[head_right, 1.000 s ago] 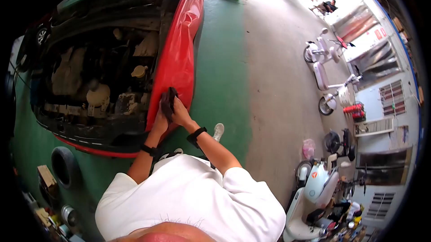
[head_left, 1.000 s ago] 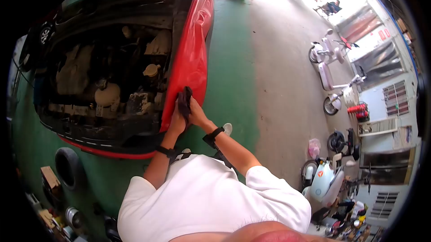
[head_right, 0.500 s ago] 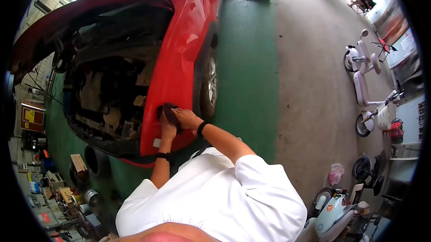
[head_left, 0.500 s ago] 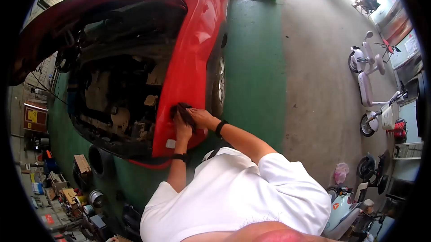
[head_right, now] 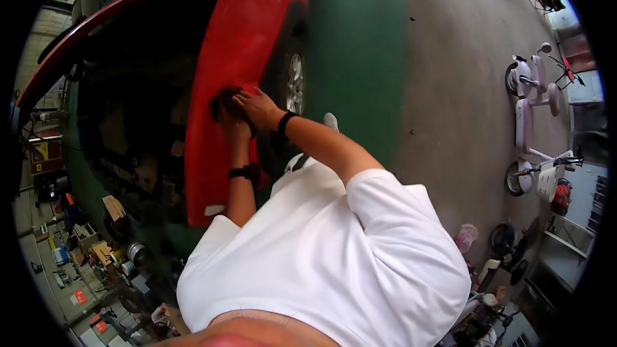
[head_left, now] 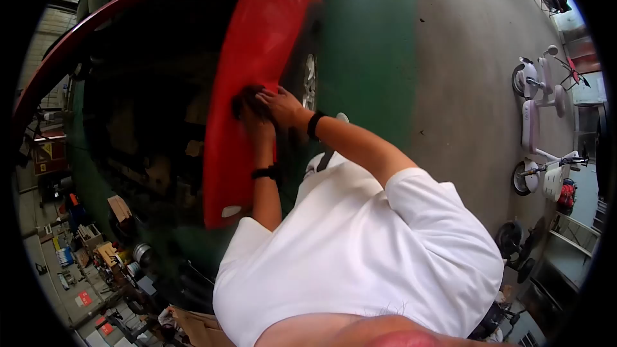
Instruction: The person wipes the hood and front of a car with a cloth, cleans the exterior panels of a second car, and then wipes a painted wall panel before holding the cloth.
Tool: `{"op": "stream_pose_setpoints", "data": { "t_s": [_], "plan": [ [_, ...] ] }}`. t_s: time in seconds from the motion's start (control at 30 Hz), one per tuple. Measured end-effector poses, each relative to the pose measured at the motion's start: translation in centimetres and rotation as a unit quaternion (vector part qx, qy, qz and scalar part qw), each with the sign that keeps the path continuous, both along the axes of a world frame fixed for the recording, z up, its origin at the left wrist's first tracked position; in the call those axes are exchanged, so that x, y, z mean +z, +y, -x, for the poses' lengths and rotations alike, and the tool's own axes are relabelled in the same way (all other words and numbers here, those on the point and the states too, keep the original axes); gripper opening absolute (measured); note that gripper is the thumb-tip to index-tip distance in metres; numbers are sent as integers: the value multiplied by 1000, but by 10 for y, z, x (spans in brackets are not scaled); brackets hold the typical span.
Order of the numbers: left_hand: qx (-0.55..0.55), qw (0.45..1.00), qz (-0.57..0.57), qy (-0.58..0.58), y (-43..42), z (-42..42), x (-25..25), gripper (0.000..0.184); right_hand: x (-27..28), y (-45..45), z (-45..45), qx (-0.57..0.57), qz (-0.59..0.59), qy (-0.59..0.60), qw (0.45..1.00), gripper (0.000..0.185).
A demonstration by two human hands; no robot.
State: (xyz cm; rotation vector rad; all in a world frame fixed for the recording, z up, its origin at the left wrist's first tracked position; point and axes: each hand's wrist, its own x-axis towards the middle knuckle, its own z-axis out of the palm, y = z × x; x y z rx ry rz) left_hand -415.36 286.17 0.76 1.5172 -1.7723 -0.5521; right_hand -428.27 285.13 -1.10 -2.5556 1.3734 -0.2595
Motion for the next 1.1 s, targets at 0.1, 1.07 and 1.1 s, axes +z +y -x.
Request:
{"op": "stream_pose_setpoints", "data": {
  "t_s": [0.1,1.07,1.1],
  "plan": [
    [28,996,82,20,-31,28,-5,64,23,-42,32,29,15,-15,999,85],
    [200,978,-34,-40,-220,246,-42,67,-14,-299,227,200,158,57,965,66],
    [191,979,-65,-36,-224,249,-47,67,-14,-303,235,208,152,52,965,66]
  ]
}}
